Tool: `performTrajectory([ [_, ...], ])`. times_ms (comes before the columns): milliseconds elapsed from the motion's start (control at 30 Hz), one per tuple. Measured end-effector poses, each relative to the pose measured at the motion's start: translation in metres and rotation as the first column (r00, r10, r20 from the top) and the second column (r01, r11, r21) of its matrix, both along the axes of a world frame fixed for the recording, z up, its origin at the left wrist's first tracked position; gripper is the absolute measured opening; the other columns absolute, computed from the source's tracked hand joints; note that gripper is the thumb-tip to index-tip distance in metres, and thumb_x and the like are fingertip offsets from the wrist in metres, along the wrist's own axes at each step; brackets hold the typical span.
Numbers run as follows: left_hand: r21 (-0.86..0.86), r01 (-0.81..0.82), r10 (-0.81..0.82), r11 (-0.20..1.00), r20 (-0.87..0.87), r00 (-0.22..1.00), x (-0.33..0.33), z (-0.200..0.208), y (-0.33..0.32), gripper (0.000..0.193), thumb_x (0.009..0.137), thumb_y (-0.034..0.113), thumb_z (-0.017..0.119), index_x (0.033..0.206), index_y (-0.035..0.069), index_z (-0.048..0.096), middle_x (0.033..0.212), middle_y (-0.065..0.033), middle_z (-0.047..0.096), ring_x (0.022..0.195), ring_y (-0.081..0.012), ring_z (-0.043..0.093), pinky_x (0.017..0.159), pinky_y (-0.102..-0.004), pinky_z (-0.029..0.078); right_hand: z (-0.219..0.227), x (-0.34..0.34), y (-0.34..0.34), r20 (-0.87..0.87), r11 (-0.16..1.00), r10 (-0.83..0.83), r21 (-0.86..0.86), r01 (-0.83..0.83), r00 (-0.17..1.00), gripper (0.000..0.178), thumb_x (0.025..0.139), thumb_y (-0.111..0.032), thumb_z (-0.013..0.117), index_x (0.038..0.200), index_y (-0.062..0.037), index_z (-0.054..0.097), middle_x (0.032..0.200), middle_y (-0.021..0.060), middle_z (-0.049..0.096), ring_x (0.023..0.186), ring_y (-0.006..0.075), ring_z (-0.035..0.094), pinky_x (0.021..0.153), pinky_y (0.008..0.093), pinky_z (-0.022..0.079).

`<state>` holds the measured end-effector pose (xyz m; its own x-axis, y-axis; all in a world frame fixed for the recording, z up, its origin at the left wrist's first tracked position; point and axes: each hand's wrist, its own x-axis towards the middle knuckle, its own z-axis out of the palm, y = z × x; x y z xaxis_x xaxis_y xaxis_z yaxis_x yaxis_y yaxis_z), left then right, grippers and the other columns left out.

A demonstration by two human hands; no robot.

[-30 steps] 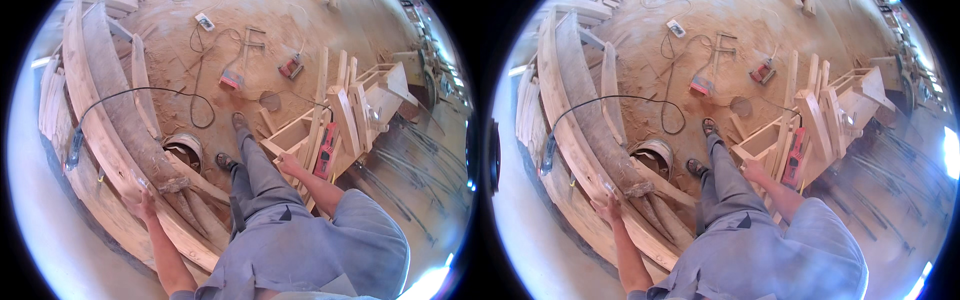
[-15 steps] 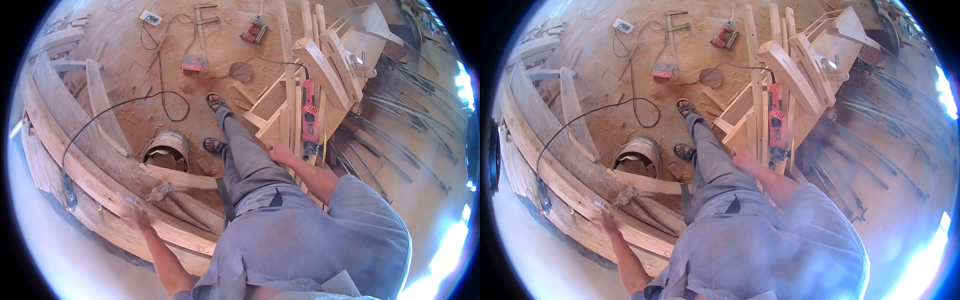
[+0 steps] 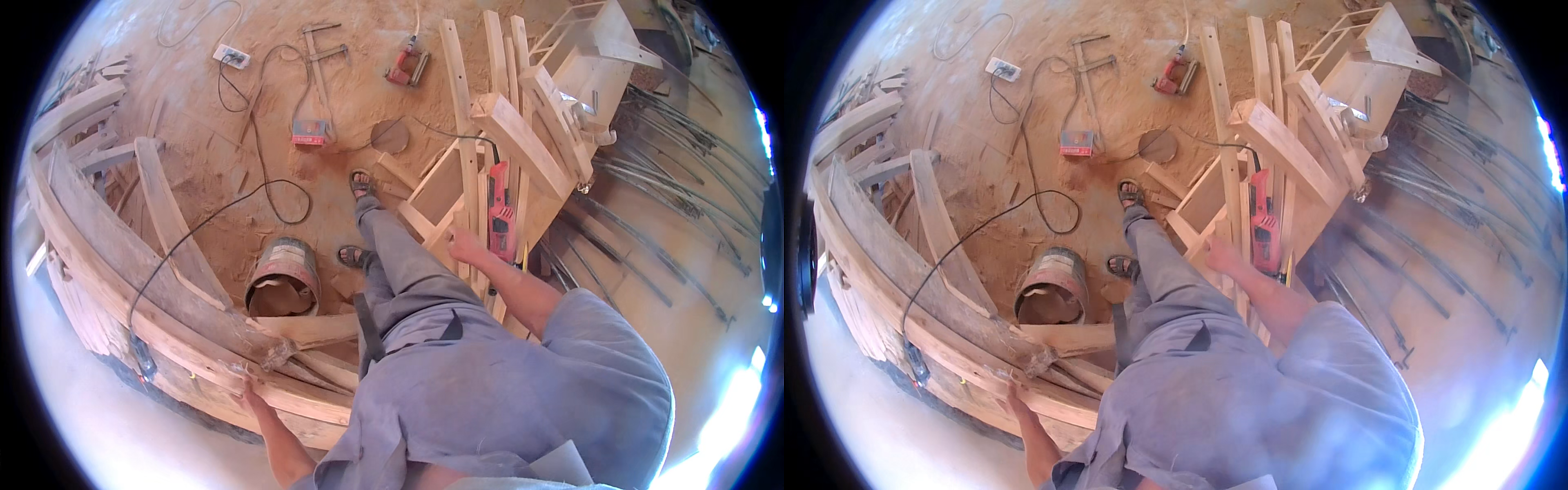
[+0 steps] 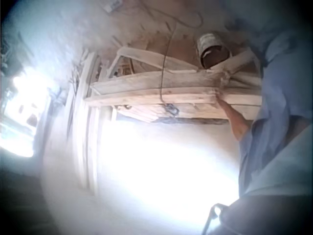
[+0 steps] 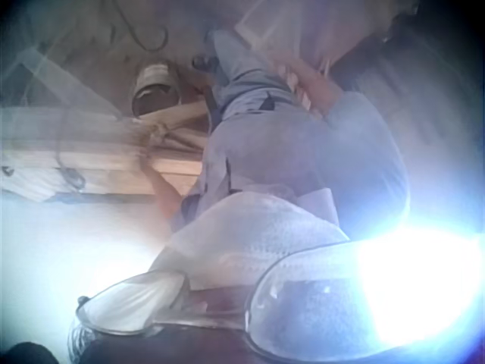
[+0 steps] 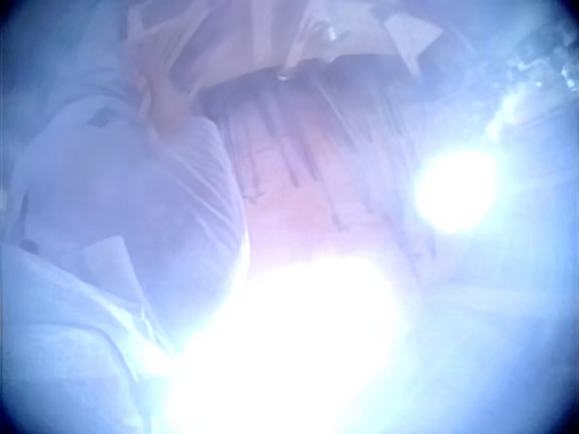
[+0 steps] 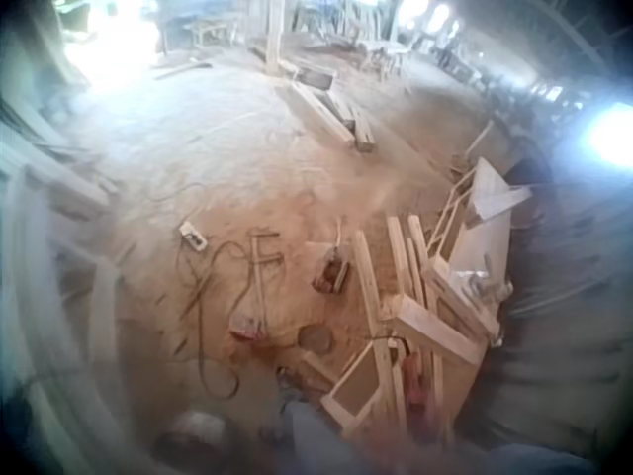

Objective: The person assembles a wooden structure by attaching small wooden strips to a large curved plank. They use a pneumatic nail gun to drive nails, a hammer to secure them, and an angle grinder to smooth the surface. The person also uses a cloth to wipe the wood during the process.

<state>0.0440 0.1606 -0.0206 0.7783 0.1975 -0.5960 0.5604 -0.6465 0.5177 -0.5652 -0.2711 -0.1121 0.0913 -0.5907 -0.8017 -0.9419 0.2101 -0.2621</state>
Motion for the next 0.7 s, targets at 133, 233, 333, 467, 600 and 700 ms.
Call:
performTrajectory([
  [133, 0.203, 0.057, -0.038, 0.978, -0.097, 0.995, -0.011, 0.036, -0.042, 0.107, 0.084, 0.025, 0.081, 0.164, 0.008, 0.014, 0.158, -0.0180, 0.041, 0.139, -0.0341, 0.044, 0.117, -0.0509, 0.034, -0.007, 0.020, -0.083, -0.071, 0.999, 0.038, -0.026, -0.040, 0.997, 0.027, 0.082, -0.008, 0.055, 0.106, -0.0057, 0.069, 0.107, 0.0253, 0.070, 0.105, 0.0423, 0.067, 0.090, 0.0501, 0.053],
  [233, 0.233, 0.075, -0.025, 0.970, -0.212, 0.977, -0.009, 0.047, -0.066, 0.100, 0.089, 0.037, 0.074, 0.165, 0.011, 0.015, 0.163, -0.0162, 0.034, 0.146, -0.0325, 0.035, 0.122, -0.0483, 0.024, -0.001, 0.035, -0.144, 0.036, 0.992, 0.001, -0.126, 0.004, 0.999, 0.024, 0.087, -0.012, 0.054, 0.107, -0.0074, 0.068, 0.097, 0.0245, 0.071, 0.097, 0.0438, 0.069, 0.087, 0.0499, 0.054],
  [333, 0.148, 0.043, -0.006, 0.988, -0.243, 0.970, 0.017, 0.047, -0.062, 0.090, 0.094, 0.051, 0.064, 0.163, 0.012, 0.023, 0.162, -0.0151, 0.034, 0.145, -0.0322, 0.035, 0.119, -0.0478, 0.027, -0.027, 0.031, -0.196, -0.005, 0.974, 0.073, -0.213, -0.072, 0.997, 0.023, 0.088, -0.012, 0.054, 0.107, -0.0071, 0.066, 0.096, 0.0241, 0.071, 0.096, 0.0441, 0.069, 0.086, 0.0505, 0.053],
  [467, 0.055, -0.225, 0.229, 0.973, -0.097, 0.969, 0.060, 0.020, -0.047, 0.087, 0.095, 0.069, 0.051, 0.157, 0.010, 0.036, 0.155, -0.0163, 0.041, 0.143, -0.0323, 0.036, 0.117, -0.0499, 0.032, -0.021, 0.080, -0.280, -0.081, 0.966, 0.090, -0.235, -0.107, 0.993, 0.021, 0.086, -0.014, 0.056, 0.103, -0.0056, 0.065, 0.097, 0.0257, 0.070, 0.097, 0.0451, 0.068, 0.086, 0.0528, 0.053],
  [600, 0.149, -0.145, 0.139, 0.978, 0.056, 0.989, 0.096, 0.024, -0.061, 0.088, 0.097, 0.065, 0.053, 0.159, 0.006, 0.033, 0.154, -0.0210, 0.040, 0.136, -0.0384, 0.043, 0.116, -0.0480, 0.032, -0.082, 0.107, -0.328, -0.104, 0.965, 0.216, -0.126, -0.228, 0.971, 0.022, 0.083, -0.012, 0.056, 0.100, -0.0019, 0.065, 0.102, 0.0281, 0.070, 0.101, 0.0468, 0.067, 0.089, 0.0549, 0.052],
  [700, 0.203, -0.136, 0.116, 0.970, 0.105, 0.988, 0.100, 0.040, -0.093, 0.075, 0.105, 0.054, 0.043, 0.161, 0.006, 0.028, 0.159, -0.0187, 0.038, 0.142, -0.0350, 0.040, 0.120, -0.0477, 0.029, -0.167, 0.104, -0.358, -0.211, 0.908, 0.404, -0.030, -0.419, 0.890, 0.022, 0.083, -0.010, 0.057, 0.100, -0.0005, 0.067, 0.099, 0.0261, 0.071, 0.097, 0.0438, 0.069, 0.088, 0.0538, 0.053],
])
